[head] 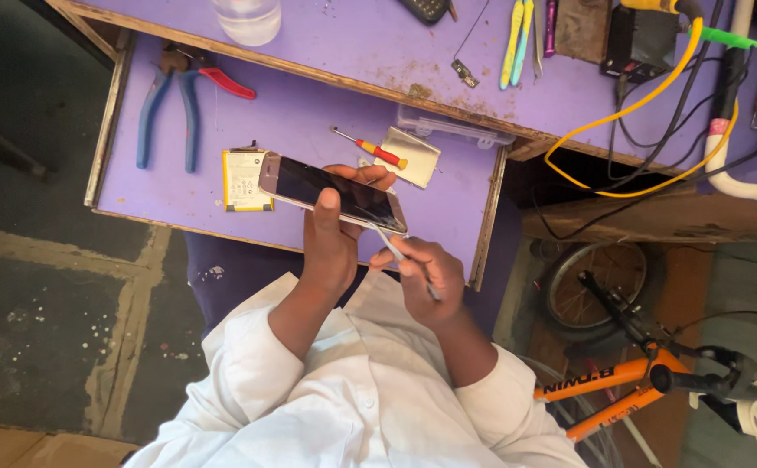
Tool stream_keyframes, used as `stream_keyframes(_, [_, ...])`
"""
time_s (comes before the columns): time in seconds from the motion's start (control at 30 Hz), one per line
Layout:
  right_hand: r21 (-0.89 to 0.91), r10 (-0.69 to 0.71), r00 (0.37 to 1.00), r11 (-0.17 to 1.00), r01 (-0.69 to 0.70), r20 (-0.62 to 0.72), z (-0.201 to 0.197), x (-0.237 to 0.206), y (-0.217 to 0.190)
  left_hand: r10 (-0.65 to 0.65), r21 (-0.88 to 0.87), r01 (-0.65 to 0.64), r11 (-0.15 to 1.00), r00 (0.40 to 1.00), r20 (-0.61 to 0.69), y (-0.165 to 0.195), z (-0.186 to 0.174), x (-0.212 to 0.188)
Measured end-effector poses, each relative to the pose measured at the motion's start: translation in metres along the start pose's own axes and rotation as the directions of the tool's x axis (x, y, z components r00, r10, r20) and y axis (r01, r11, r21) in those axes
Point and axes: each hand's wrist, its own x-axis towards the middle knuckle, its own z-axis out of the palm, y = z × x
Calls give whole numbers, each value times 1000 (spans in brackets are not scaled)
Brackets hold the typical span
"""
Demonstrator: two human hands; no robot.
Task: The person disassembles a white smartphone using a metal spudger and a screwdriver. They pry open the casing, separate the screen assembly from the chassis, and remove the battery from the device.
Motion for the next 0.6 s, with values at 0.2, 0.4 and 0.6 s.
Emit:
stream_keyframes(0.2, [-3,-4,1000,1000,4,-6,10,2,0,98,22,-98,995,995,4,-3,-1,2])
stream_keyframes(0.4, [112,23,1000,993,-20,-20,19,0,8,145,-10,-145,989,989,39,-9,1,3])
stream_keyframes(0.6, [154,-30,997,987,40,-65,26,0,14,152,14,-153,988,987,59,-7,3,6])
